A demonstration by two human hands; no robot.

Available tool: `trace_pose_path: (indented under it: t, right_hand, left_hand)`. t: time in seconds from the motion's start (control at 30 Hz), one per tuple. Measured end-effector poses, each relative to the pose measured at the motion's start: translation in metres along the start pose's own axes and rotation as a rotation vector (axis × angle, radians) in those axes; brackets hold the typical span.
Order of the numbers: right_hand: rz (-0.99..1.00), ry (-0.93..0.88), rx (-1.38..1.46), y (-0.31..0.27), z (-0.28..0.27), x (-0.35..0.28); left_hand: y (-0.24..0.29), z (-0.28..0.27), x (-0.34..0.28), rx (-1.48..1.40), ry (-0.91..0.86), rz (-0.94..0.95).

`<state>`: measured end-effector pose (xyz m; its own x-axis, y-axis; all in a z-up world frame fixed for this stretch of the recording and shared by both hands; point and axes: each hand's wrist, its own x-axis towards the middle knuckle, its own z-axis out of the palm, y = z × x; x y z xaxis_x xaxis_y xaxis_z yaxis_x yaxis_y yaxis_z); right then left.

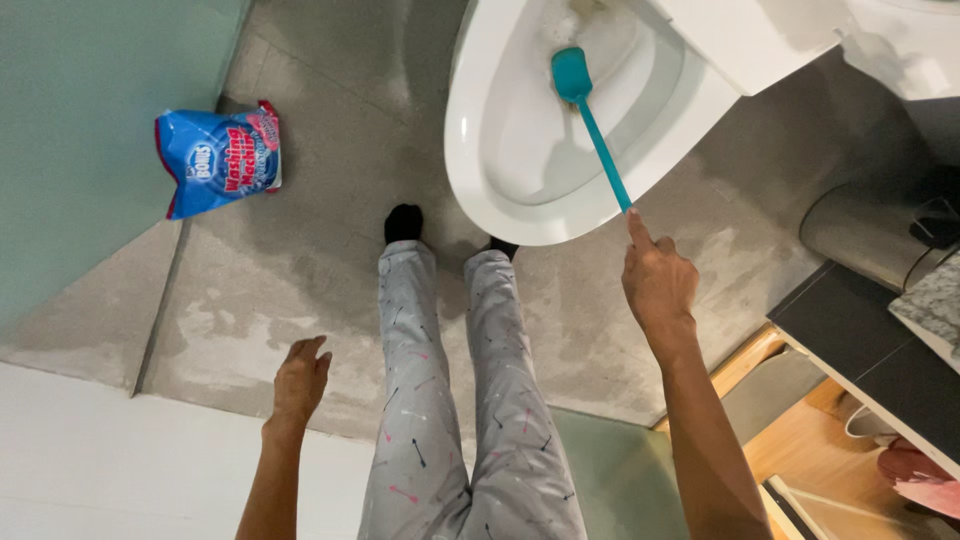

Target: The person scrubs the inside of a toilet bowl using a blue toilet brush and a green scrubbing pad. They then flush the toilet and wipe the toilet seat with a cloth.

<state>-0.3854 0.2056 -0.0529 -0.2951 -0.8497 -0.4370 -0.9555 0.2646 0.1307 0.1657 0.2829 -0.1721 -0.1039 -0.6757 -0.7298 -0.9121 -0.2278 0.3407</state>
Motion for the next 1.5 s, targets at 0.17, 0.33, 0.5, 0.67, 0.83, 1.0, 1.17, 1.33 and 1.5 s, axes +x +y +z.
trace_pose_path:
  t: [0.17,0.33,0.5,0.67,0.83,1.0,1.17,1.33,1.5]
  right_hand:
    - [-0.071,-0.001,0.057,0.018,0.032,0.061]
    - [0.027,-0.222,0.084,0.02,0.063,0.15]
    - [-0.043,-0.191,0.143,0.015,0.106,0.146]
    - [0.047,-0.119,0.509,-0.021,0.139,0.116]
    - [0.168,-0.2,0.384,-0.034,0.135,0.139]
    - [-0.002,-0.161,0.015,-0.04,0.122,0.105]
    - [0.049,-0.293,-0.105,-0.049,0.131,0.108]
    - [0.156,-0.229,0.447,-0.058,0.154,0.102]
    - [0.23,-0.124,0.515,-0.063,0.159,0.113]
  left_hand:
    - [0.016,0.034,-0.013,-0.012,-0.023,-0.046]
    - [0.024,0.069,-0.016,-0.015,-0.004,-0.042]
    - [0.02,0.09,-0.031,-0.039,0.041,0.049]
    - [0.027,0.082,-0.016,-0.052,0.026,-0.005]
    - [0.016,0.065,-0.005,-0.043,0.036,0.052]
    - [-0.014,0.028,-0.008,-0.031,0.105,0.107]
    - [-0.031,-0.007,0.011,-0.007,0.044,-0.02]
    - [-0.055,-0.015,0.009,0.002,0.123,0.055]
    - [-0.053,-0.017,0.024,0.029,0.079,0.016]
